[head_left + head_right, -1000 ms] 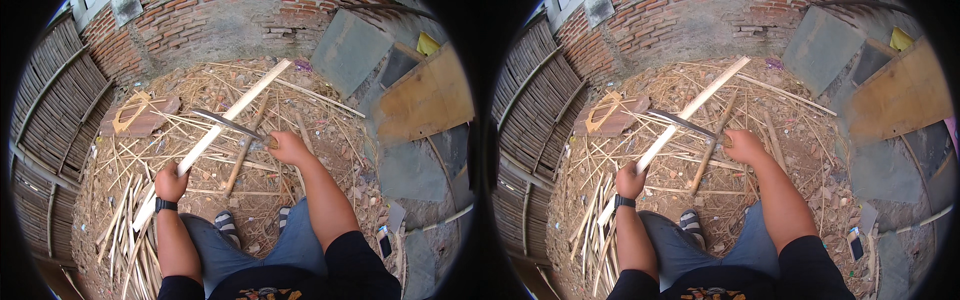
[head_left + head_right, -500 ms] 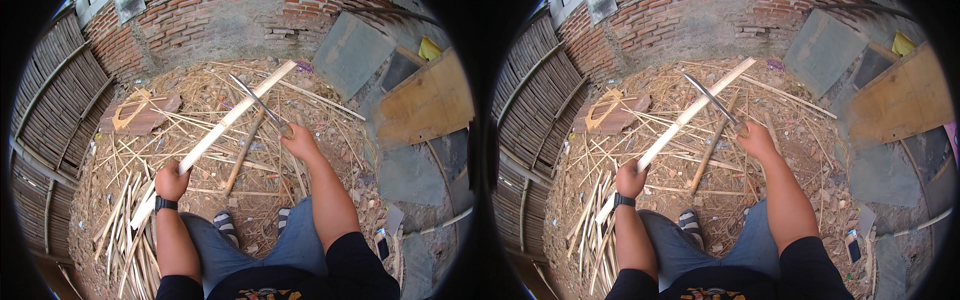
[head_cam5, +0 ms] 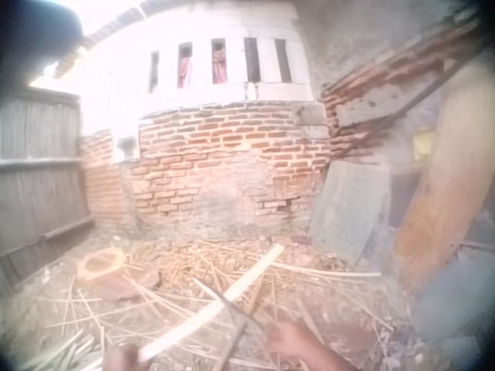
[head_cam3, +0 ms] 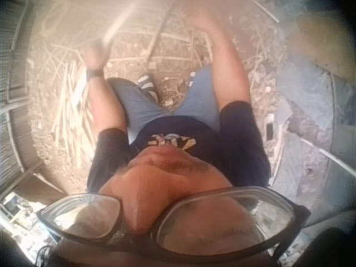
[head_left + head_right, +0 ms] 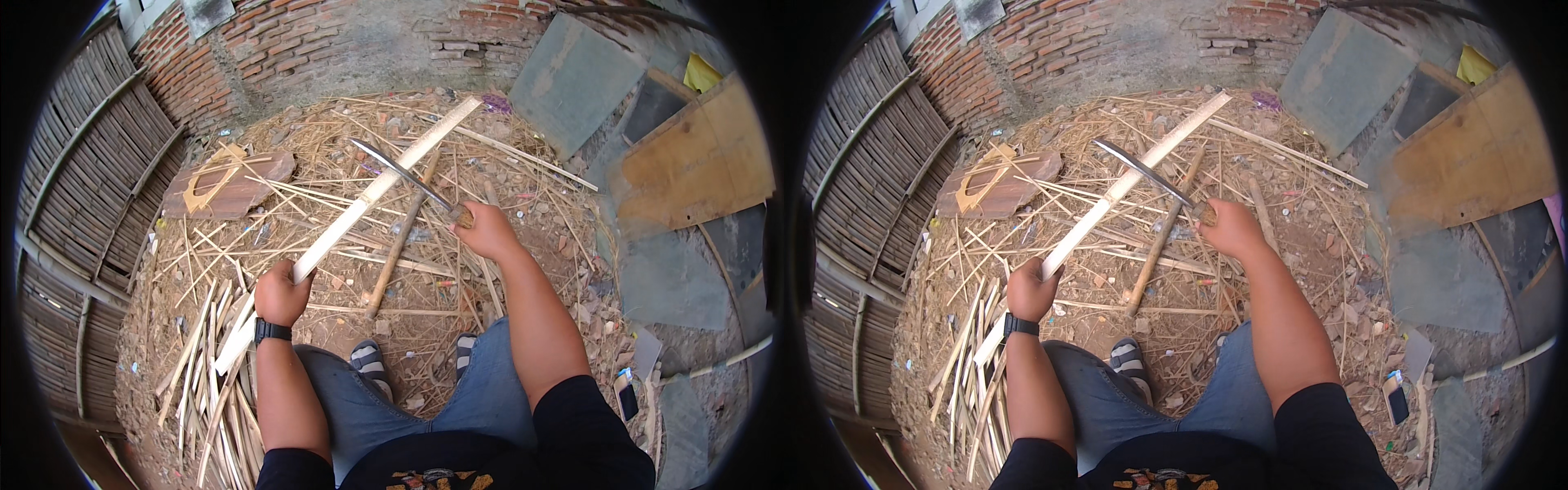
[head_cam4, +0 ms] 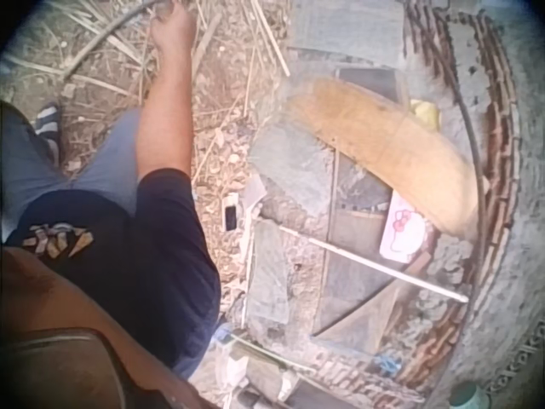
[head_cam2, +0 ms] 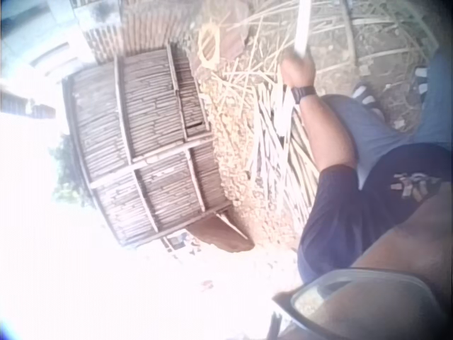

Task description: The person sits on the ground and uses a curved blade to shave a long piece of bamboo, removing thin strips to smooth and shape it. They repeatedly adjust the bamboo and the tool, occasionally using a wooden stick to assist in splitting or peeling the material.

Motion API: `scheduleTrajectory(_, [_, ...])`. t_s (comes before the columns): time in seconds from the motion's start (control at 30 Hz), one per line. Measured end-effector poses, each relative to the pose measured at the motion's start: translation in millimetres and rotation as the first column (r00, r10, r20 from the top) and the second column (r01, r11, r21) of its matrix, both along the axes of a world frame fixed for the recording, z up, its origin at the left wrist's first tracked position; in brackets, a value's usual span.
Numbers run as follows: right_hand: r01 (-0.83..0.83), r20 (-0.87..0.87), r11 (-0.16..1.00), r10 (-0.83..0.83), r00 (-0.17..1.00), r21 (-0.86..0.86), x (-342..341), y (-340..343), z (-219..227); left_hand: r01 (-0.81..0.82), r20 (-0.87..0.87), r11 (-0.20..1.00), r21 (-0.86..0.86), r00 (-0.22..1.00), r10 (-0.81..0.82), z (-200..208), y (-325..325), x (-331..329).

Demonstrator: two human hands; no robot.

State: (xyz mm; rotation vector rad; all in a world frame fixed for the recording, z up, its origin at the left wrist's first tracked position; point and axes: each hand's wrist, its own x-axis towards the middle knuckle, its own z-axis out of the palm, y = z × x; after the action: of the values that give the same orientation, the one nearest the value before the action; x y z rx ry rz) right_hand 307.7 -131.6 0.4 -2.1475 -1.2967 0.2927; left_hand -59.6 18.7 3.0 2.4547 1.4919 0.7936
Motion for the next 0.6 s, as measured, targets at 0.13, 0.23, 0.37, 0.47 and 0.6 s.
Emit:
scheduleTrajectory(0.13, [0.015,-0.011,1.000,-0.014,1.000,0.015,-1,0,2,-0.010,0.000,1.000,-0.001,1.000,0.010,0,0,-1])
scheduleTrajectory(0.23, [-0.063,-0.039,0.998,0.063,0.997,0.006,-4,7,-4,-0.025,-0.003,1.000,-0.017,1.000,0.025,0,0,-1])
scheduleTrajectory(0.37, [-0.154,0.033,0.988,0.154,0.988,-0.005,-13,10,-6,-0.029,-0.009,0.999,-0.024,1.000,0.029,0,0,-1])
scheduleTrajectory(0.47, [-0.129,0.073,0.989,0.124,0.990,0.072,-18,5,-4,-0.015,-0.003,1.000,-0.005,1.000,0.015,-1,1,-2])
scheduleTrajectory(0.6, [-0.111,0.011,0.994,0.111,0.994,-0.010,-6,-1,7,0.018,0.036,1.000,0.002,0.999,-0.018,0,-2,0])
